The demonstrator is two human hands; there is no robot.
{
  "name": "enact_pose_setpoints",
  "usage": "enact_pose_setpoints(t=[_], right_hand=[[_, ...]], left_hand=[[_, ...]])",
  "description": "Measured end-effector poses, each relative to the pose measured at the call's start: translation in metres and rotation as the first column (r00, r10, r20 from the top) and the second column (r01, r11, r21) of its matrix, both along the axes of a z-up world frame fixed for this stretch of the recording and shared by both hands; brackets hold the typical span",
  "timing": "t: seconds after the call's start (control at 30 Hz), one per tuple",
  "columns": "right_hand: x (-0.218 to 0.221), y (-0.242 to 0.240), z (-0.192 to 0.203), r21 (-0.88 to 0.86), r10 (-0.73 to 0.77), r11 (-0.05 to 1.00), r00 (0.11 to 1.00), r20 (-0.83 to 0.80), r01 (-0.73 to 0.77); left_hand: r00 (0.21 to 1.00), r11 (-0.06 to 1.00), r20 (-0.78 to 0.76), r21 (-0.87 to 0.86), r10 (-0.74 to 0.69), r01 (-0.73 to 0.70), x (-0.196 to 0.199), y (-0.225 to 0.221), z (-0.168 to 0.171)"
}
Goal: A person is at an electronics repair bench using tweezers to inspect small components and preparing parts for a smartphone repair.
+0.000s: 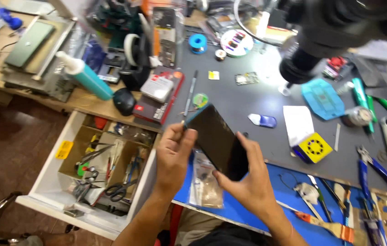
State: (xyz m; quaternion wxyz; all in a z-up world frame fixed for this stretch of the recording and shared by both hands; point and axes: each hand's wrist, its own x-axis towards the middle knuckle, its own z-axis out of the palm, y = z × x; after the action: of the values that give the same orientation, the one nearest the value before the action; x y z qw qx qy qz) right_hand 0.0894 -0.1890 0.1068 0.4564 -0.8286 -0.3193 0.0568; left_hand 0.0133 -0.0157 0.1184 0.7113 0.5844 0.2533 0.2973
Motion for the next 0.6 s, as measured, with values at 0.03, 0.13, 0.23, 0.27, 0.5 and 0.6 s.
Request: enact_pose_setpoints(t=[0.03, 0.13, 0.23, 0.27, 0.5, 0.6], right_hand=[[0.004, 0.015, 0.013, 0.039, 0.019, 0.999, 0.999, -0.031, -0.017], [0.037, 0.079, 0.024, 0.347, 0.195, 0.932, 0.954, -0.226, -0.109], [0.054, 0.135, 0.058, 0.467, 0.361, 0.877, 0.791, -0.494, -0.108], [0.057, 0.148, 0.056, 0.472, 0.365, 0.874, 0.793, -0.488, -0.112], [0.064, 0.209, 0.057, 0.37, 0.374, 0.92, 0.583, -0.721, -0.133], [0.069, 0.23, 0.055, 0.371, 0.375, 0.92, 0.554, -0.744, -0.125]], left_hand=[[0.995, 0.998, 0.076, -0.028, 0.061, -0.059, -0.004, 0.013, 0.0], [0.936, 0.985, 0.307, -0.061, 0.17, -0.159, -0.009, 0.04, 0.021], [0.909, 0.971, 0.341, -0.084, 0.239, -0.224, -0.004, 0.065, 0.013], [0.907, 0.971, 0.347, -0.079, 0.238, -0.225, -0.001, 0.068, 0.019], [0.89, 0.941, 0.306, -0.13, 0.337, -0.312, 0.018, 0.089, 0.027], [0.868, 0.917, 0.297, -0.158, 0.398, -0.367, 0.023, 0.095, 0.016]])
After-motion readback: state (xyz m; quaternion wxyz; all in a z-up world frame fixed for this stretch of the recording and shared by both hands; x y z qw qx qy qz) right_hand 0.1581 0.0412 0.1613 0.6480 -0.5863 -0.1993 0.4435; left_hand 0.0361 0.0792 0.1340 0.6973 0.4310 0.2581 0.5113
